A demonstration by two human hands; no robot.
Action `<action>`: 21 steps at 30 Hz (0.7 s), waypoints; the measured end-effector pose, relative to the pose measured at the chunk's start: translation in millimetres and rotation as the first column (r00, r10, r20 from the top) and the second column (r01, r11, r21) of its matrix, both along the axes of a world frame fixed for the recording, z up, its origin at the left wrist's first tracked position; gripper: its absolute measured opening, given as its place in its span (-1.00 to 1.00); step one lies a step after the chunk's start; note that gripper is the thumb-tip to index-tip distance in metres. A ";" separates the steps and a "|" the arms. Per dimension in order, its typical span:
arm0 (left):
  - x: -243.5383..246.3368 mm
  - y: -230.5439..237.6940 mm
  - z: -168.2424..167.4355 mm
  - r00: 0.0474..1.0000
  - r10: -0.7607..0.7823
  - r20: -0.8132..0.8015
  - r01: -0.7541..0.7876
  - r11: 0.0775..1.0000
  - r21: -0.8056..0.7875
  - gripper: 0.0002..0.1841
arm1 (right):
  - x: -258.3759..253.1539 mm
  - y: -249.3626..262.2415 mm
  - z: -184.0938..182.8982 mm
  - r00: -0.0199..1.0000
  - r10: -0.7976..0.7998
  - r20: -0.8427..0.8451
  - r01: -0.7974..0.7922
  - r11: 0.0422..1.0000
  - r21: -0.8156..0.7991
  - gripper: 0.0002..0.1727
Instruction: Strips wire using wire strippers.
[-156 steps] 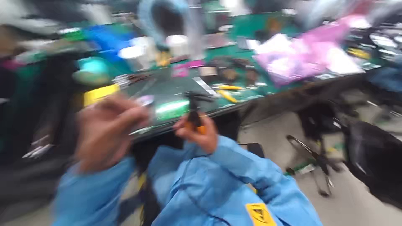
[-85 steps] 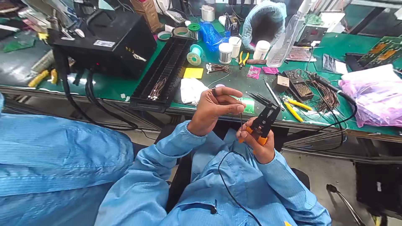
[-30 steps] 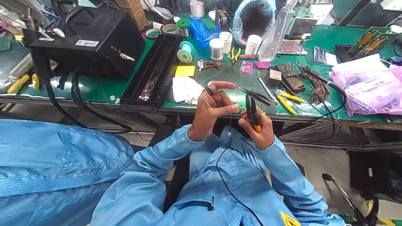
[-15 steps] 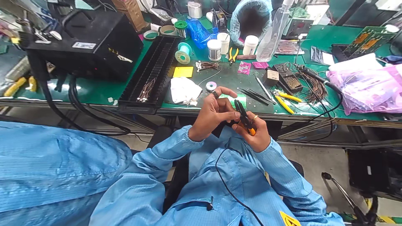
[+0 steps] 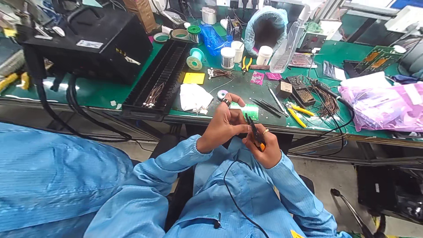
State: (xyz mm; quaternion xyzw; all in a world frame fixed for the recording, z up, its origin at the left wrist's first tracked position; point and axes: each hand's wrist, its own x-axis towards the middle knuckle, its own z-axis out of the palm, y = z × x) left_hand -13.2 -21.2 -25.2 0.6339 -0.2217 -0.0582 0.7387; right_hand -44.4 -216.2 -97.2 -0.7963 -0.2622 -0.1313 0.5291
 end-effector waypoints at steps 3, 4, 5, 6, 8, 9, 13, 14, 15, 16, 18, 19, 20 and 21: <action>-0.6 0.5 0.8 1.000 -0.005 0.001 0.005 1.000 -0.009 -0.36 | -0.9 0.1 0.0 1.000 -0.019 0.024 0.020 1.000 -0.023 -0.55; -0.7 0.9 1.7 1.000 -0.006 -0.004 0.005 1.000 -0.012 -0.36 | -1.1 0.2 0.3 0.999 -0.031 0.034 0.032 0.999 -0.039 -0.54; -0.9 1.2 2.6 1.000 -0.004 -0.007 0.003 1.000 -0.013 -0.36 | -1.1 0.3 0.6 0.998 -0.038 0.045 0.040 0.998 -0.054 -0.53; -1.4 1.4 2.8 1.000 -0.005 -0.011 0.005 1.000 -0.009 -0.35 | -1.8 0.3 0.6 0.998 -0.040 0.049 0.043 0.997 -0.062 -0.54; -1.6 1.7 2.9 1.000 -0.010 -0.015 0.010 1.000 -0.006 -0.35 | -2.5 0.7 0.6 0.998 -0.045 0.054 0.048 0.997 -0.062 -0.57; -1.5 1.7 2.6 1.000 -0.013 -0.018 0.013 1.000 -0.010 -0.34 | -3.0 1.2 0.3 0.997 -0.051 0.056 0.054 0.997 -0.061 -0.60; -0.1 1.7 1.5 0.999 -0.024 -0.028 0.024 0.999 -0.022 -0.33 | -4.3 1.7 -1.5 0.992 -0.102 0.073 0.107 0.991 -0.075 -0.65; 0.1 1.4 1.3 0.999 -0.025 -0.029 0.025 1.000 -0.019 -0.33 | -4.2 1.5 -2.5 0.991 -0.111 0.071 0.116 0.991 -0.060 -0.68; 0.2 1.3 1.1 0.999 -0.025 -0.030 0.024 1.000 -0.015 -0.34 | -3.8 1.1 -3.1 0.993 -0.107 0.059 0.109 0.993 -0.040 -0.69; 0.5 1.4 0.8 0.999 -0.025 -0.028 0.024 1.000 -0.012 -0.35 | -3.2 0.2 -2.8 0.995 -0.096 0.039 0.097 0.995 -0.014 -0.70; 1.3 0.8 1.4 0.999 -0.037 -0.010 0.037 0.999 -0.016 -0.37 | -0.8 -3.2 2.3 0.997 -0.074 -0.009 0.074 0.994 0.083 -0.70; 0.7 0.4 0.7 0.999 -0.045 0.000 0.045 0.999 -0.019 -0.38 | -0.9 -5.2 5.6 0.997 -0.064 -0.032 0.068 0.986 0.150 -0.69; 0.3 0.2 0.0 0.998 -0.054 0.010 0.054 0.998 -0.024 -0.39 | -0.8 -7.2 9.3 0.998 -0.049 -0.046 0.058 0.974 0.220 -0.69; 0.0 0.2 -0.6 0.998 -0.067 0.019 0.067 0.997 -0.028 -0.39 | -0.3 -9.7 12.7 0.999 -0.024 -0.043 0.036 0.958 0.286 -0.67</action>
